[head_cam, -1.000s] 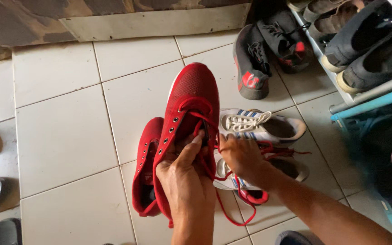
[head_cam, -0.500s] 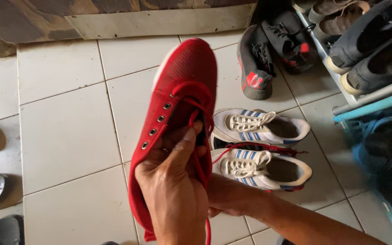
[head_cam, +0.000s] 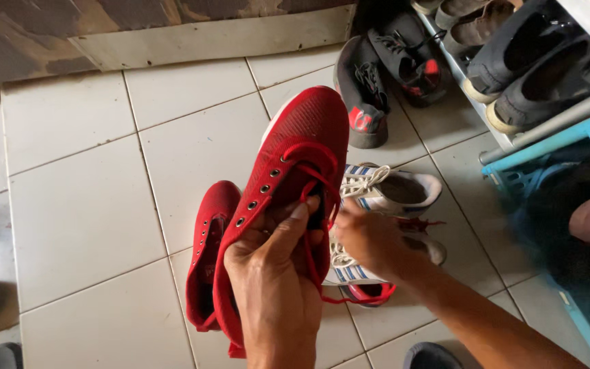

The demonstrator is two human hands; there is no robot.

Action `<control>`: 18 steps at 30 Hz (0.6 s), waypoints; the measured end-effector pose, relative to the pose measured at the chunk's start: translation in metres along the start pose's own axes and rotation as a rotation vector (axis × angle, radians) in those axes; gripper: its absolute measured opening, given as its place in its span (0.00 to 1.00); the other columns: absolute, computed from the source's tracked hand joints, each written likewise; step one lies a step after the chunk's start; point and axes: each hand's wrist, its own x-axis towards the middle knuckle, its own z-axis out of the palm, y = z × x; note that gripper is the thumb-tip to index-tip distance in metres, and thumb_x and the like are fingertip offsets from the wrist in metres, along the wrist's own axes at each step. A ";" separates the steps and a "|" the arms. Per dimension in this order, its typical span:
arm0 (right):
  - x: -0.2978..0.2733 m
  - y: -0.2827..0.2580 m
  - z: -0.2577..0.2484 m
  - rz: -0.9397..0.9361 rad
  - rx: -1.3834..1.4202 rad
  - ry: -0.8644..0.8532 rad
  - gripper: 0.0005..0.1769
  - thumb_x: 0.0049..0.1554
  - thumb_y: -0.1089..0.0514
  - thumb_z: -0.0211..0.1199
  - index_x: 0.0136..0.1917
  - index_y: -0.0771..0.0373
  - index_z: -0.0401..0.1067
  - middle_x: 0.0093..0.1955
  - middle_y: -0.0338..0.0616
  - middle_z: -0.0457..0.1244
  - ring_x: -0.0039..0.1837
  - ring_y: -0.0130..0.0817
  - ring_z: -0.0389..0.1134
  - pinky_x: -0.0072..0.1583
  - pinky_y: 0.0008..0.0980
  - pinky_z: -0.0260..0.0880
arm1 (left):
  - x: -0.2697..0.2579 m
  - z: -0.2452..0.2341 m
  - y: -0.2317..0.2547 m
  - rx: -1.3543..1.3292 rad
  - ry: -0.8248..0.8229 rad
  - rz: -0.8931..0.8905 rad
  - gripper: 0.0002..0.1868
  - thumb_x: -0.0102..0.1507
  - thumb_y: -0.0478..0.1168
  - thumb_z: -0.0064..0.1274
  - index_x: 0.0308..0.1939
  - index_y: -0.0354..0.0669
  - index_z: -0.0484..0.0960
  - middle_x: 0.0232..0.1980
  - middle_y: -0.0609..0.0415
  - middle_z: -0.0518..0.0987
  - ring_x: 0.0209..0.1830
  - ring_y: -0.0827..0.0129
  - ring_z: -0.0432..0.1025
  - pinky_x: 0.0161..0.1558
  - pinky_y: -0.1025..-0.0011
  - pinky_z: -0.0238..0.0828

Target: The person removes the red laces from a red sneaker and then re-laces it by threading the laces through the eyelets and tying a knot. The activity is performed by hand on a tiled floor near a shoe rack.

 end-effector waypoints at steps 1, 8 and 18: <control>0.010 -0.007 0.007 -0.036 -0.063 -0.014 0.14 0.57 0.54 0.57 0.56 0.56 0.72 0.59 0.47 0.66 0.54 0.51 0.69 0.55 0.50 0.69 | 0.000 0.002 0.000 -0.005 -0.005 0.019 0.10 0.60 0.26 0.56 0.44 0.24 0.84 0.40 0.44 0.85 0.36 0.67 0.78 0.36 0.73 0.73; 0.039 -0.030 0.038 -0.128 -0.209 -0.097 0.16 0.54 0.48 0.60 0.52 0.55 0.77 0.57 0.47 0.67 0.63 0.46 0.65 0.60 0.48 0.65 | 0.006 0.000 -0.002 -0.019 0.032 -0.001 0.10 0.59 0.26 0.55 0.43 0.25 0.84 0.39 0.43 0.86 0.35 0.67 0.78 0.35 0.73 0.73; -0.003 -0.077 0.074 -0.772 0.737 0.116 0.21 0.44 0.55 0.68 0.50 0.66 0.73 0.42 0.49 0.67 0.45 0.44 0.67 0.43 0.39 0.67 | 0.012 -0.011 0.031 -0.025 0.047 0.145 0.11 0.58 0.24 0.55 0.45 0.25 0.84 0.40 0.42 0.86 0.36 0.64 0.80 0.35 0.73 0.75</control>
